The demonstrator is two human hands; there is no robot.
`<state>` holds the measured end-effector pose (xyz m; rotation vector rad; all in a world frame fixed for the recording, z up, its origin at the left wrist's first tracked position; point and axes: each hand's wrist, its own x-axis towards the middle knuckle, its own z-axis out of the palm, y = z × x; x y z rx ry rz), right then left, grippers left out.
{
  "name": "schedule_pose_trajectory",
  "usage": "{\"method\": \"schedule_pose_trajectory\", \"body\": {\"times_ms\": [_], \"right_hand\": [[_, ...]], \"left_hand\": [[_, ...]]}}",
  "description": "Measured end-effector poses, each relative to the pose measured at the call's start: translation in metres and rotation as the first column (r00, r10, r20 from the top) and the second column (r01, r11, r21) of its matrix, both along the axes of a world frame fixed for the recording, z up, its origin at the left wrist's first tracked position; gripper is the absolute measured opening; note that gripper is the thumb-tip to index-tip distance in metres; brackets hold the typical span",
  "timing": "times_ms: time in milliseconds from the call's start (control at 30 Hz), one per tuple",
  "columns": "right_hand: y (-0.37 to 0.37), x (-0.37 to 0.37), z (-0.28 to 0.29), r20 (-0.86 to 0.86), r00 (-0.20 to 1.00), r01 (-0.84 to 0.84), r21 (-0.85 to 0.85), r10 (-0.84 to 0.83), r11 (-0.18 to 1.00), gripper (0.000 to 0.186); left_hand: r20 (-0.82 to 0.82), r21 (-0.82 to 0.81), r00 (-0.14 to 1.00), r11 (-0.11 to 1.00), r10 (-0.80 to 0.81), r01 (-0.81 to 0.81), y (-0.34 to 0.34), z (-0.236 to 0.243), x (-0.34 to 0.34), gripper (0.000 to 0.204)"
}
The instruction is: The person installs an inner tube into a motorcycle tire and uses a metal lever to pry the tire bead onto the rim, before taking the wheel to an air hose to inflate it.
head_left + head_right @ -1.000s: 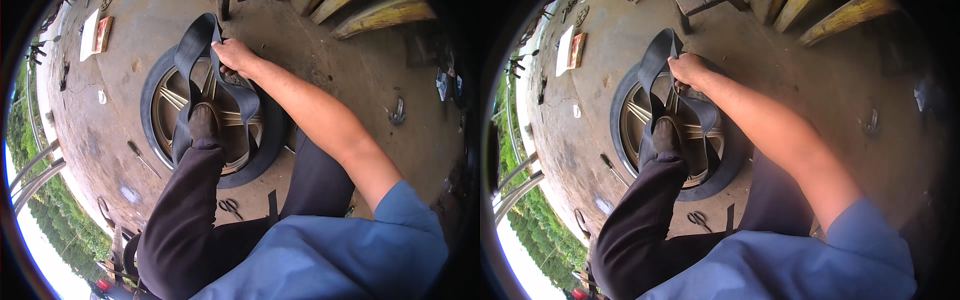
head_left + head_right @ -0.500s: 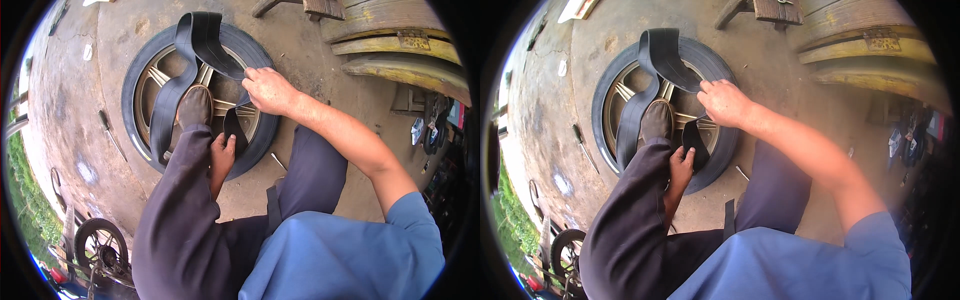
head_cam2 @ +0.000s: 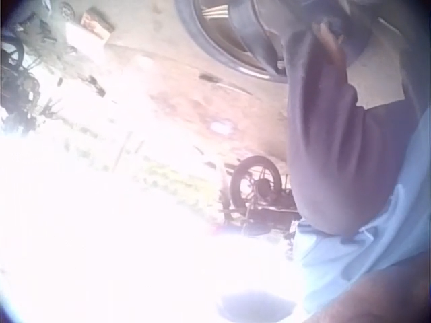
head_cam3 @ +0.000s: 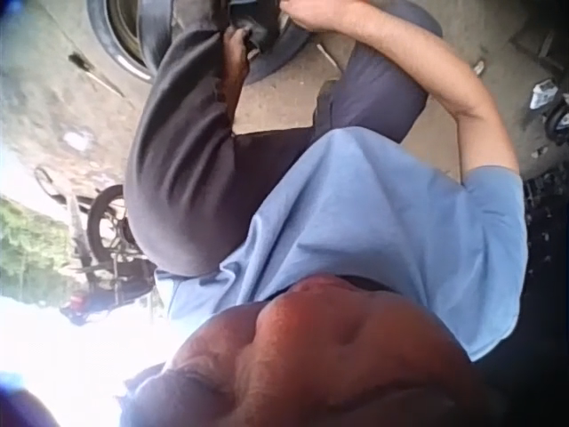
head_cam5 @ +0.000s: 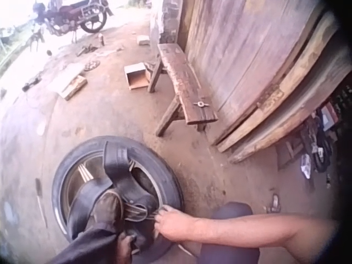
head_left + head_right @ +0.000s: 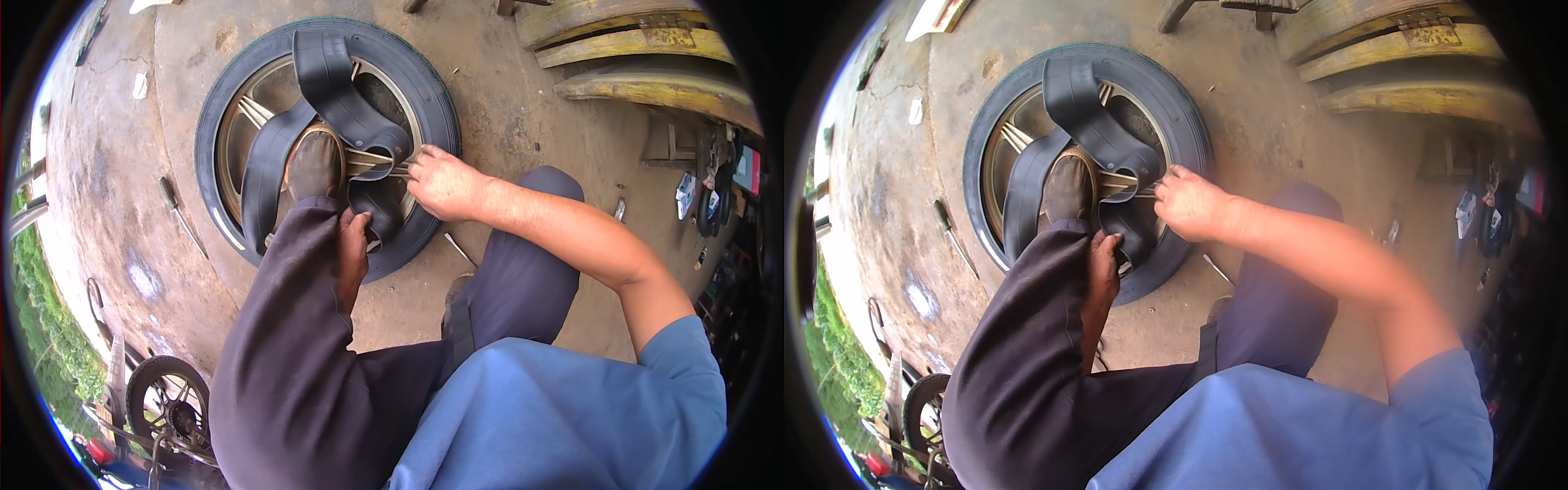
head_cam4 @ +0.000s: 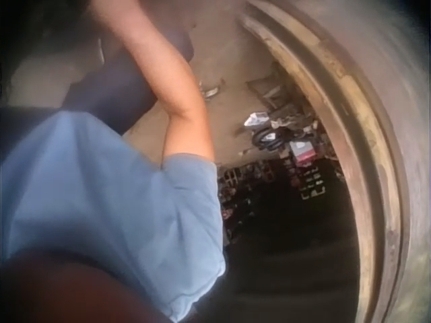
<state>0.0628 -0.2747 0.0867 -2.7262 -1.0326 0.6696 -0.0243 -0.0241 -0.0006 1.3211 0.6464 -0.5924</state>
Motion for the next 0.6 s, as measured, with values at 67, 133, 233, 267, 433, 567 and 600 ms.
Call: {"method": "schedule_pose_trajectory", "body": {"times_ms": [67,133,233,267,433,567,600], "right_hand": [[0.0,-0.002,-0.006,0.092,0.957,-0.282,0.052,0.276,0.958,0.027],[0.008,0.004,-0.014,0.088,0.959,-0.27,-0.023,0.271,0.963,0.028],[0.045,0.012,-0.003,-0.393,0.88,-0.393,-0.284,0.267,0.875,0.032],[0.05,0.013,0.003,-0.365,0.882,-0.41,-0.283,0.298,0.867,0.027],[0.032,-0.039,0.023,-0.099,0.978,-0.183,0.011,0.184,0.983,0.02],[0.035,-0.06,0.027,-0.126,0.985,-0.119,0.011,0.119,0.993,0.018],[0.036,-0.062,0.026,-0.086,0.991,-0.104,0.005,0.104,0.995,0.017]], "left_hand": [[0.075,-0.085,0.995,0.993,-0.07,0.077,-0.006,0.022,0.003,0.021],[0.08,-0.103,0.98,0.976,-0.182,0.19,-0.008,0.025,0.008,0.022],[0.112,-0.037,0.961,0.965,-0.254,0.26,-0.009,0.043,0.021,0.012],[0.028,-0.148,0.998,0.987,-0.058,0.062,-0.019,0.048,0.022,0.007],[0.175,0.019,0.853,0.868,-0.491,0.496,-0.017,0.018,0.016,0.009],[0.149,-0.181,0.736,0.714,-0.66,0.677,-0.021,0.008,-0.007,0.023],[0.1,-0.224,0.698,0.668,-0.709,0.71,-0.018,0.006,-0.009,0.025]]}}
